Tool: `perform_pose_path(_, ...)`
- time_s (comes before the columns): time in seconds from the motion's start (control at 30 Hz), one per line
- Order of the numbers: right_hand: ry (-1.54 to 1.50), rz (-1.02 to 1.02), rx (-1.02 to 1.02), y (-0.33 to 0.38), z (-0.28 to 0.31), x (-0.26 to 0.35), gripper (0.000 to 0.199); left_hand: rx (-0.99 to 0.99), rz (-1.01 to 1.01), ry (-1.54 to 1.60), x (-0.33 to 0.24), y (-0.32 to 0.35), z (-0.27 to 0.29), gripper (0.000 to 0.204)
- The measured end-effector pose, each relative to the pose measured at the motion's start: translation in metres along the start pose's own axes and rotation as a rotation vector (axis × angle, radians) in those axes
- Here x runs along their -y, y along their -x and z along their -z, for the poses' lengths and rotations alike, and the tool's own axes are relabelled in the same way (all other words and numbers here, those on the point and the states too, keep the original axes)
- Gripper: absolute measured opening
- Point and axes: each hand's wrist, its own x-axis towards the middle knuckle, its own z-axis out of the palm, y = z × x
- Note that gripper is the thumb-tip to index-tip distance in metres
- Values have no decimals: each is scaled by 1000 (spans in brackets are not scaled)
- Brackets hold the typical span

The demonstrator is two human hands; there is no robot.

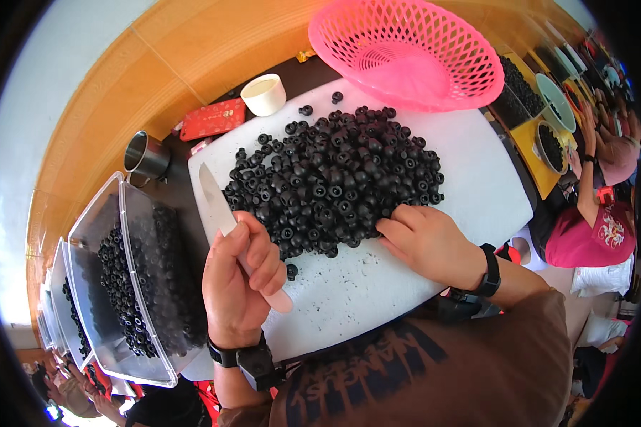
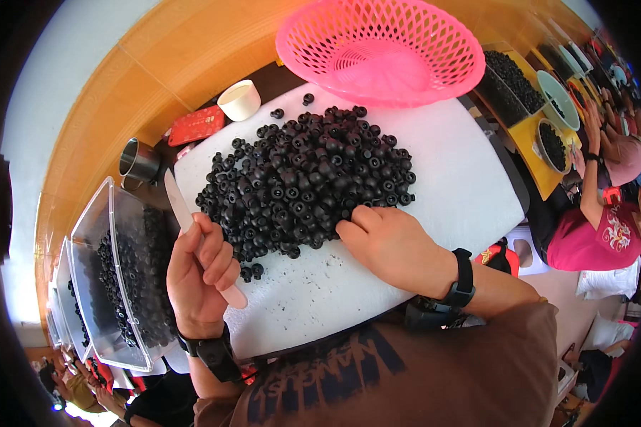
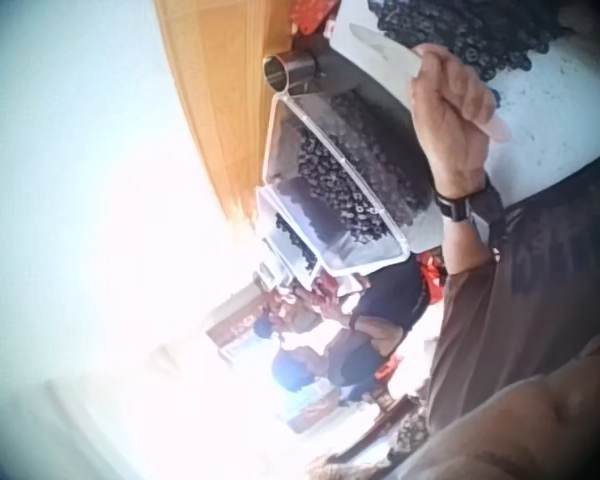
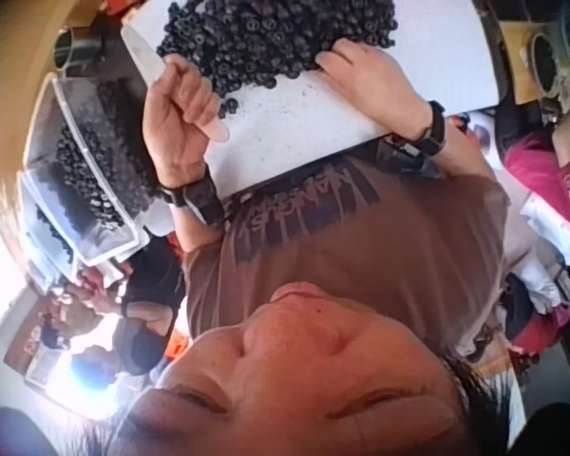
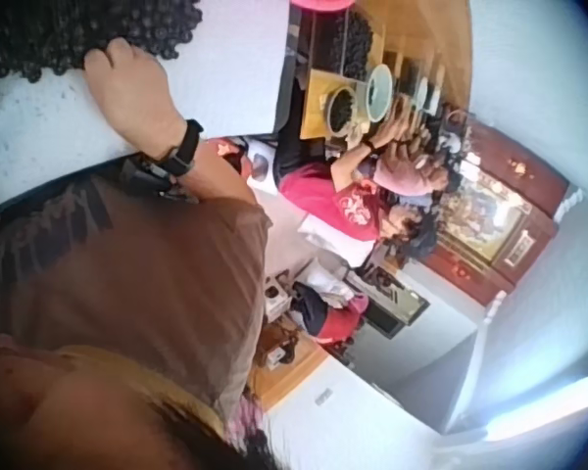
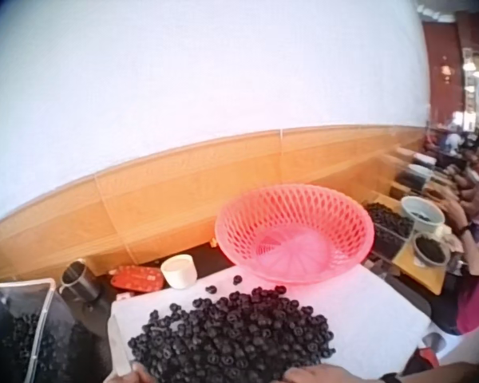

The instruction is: Pitting black olives with a small knife at a production line.

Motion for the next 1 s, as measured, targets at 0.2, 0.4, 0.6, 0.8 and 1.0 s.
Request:
perform_pose_path(0.2,-468,-64,-24,-13,27,8,15,94,-95,-79,-17,-4,-26,13)
perform_pose_path(0.4,-1447,-394,20,-62,43,33,14,100,-383,-383,3,-4,-20,15)
perform_pose_path(0.6,-1772,-343,127,-93,40,53,17,197,-440,-438,-2,6,-13,20)
perform_pose_path(0.8,-1764,-240,224,-111,36,56,18,176,-575,-570,-6,10,-13,22)
perform_pose_path(1.0,-1781,-133,212,-121,32,58,23,54,-618,-572,-4,8,-2,15)
